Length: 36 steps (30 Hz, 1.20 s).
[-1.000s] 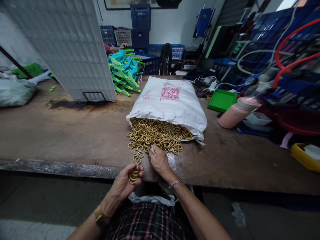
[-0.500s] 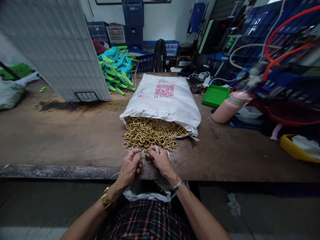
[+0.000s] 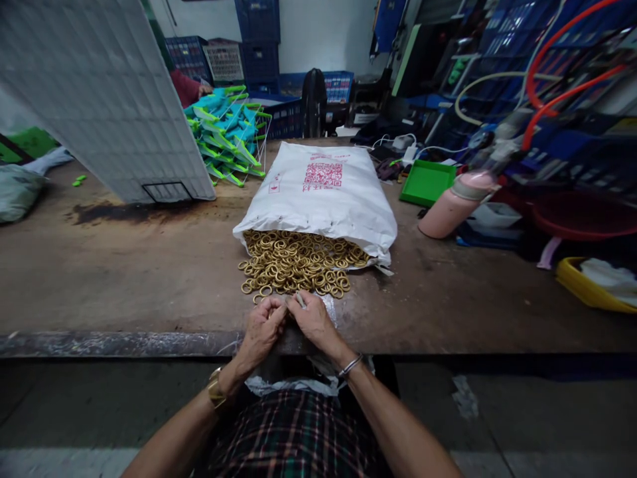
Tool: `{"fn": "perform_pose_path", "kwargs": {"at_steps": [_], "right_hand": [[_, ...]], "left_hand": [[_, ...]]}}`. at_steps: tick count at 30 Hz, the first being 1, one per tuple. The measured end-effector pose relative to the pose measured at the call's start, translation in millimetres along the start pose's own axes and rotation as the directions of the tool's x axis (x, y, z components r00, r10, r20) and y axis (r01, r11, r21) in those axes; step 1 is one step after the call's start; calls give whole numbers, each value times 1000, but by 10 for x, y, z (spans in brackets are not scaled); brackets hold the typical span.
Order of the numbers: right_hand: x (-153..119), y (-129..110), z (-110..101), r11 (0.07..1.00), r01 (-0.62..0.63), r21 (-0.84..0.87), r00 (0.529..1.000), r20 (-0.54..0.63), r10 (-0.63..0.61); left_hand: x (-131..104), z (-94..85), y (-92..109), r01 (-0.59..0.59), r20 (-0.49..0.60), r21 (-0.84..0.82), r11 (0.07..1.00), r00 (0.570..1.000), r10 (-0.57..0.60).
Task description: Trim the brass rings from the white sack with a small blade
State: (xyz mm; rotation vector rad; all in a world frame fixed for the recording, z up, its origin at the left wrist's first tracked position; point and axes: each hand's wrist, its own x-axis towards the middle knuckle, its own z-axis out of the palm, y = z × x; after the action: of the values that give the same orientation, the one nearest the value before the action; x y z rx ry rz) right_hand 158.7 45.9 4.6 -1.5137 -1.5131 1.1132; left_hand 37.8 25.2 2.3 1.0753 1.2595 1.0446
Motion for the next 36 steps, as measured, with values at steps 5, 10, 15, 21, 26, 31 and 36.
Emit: {"fn": "perform_pose_path", "kwargs": {"at_steps": [5,10,15,21,26,31,36], "right_hand": [[-13,-20,5,998,28,-58,1000,1,-28],[6,19,21,995,68,-68,998,10,-68],[-31,121,3,915,121,-384,988,-41,-147],[-147,117,3,690,275,-670,960,157,-231],[-145,62,19,643,260,-720,965,203,-163],[-145,31,15,625,260,-736,964,238,-121],[-117,-35,14,581,236,-779,966,251,-56]], "left_hand": [[-1,-29,29,140,103,-13,990,985,-138],[-8,-71,43,196,159,-75,978,970,-182],[-16,-95,37,214,148,-184,959,971,-188],[-20,-77,30,206,106,-174,963,976,-190],[-30,-69,27,204,79,-174,963,978,-193],[-40,-70,25,187,58,-170,968,982,-179],[-60,-64,20,156,24,-118,981,988,-154]]}}
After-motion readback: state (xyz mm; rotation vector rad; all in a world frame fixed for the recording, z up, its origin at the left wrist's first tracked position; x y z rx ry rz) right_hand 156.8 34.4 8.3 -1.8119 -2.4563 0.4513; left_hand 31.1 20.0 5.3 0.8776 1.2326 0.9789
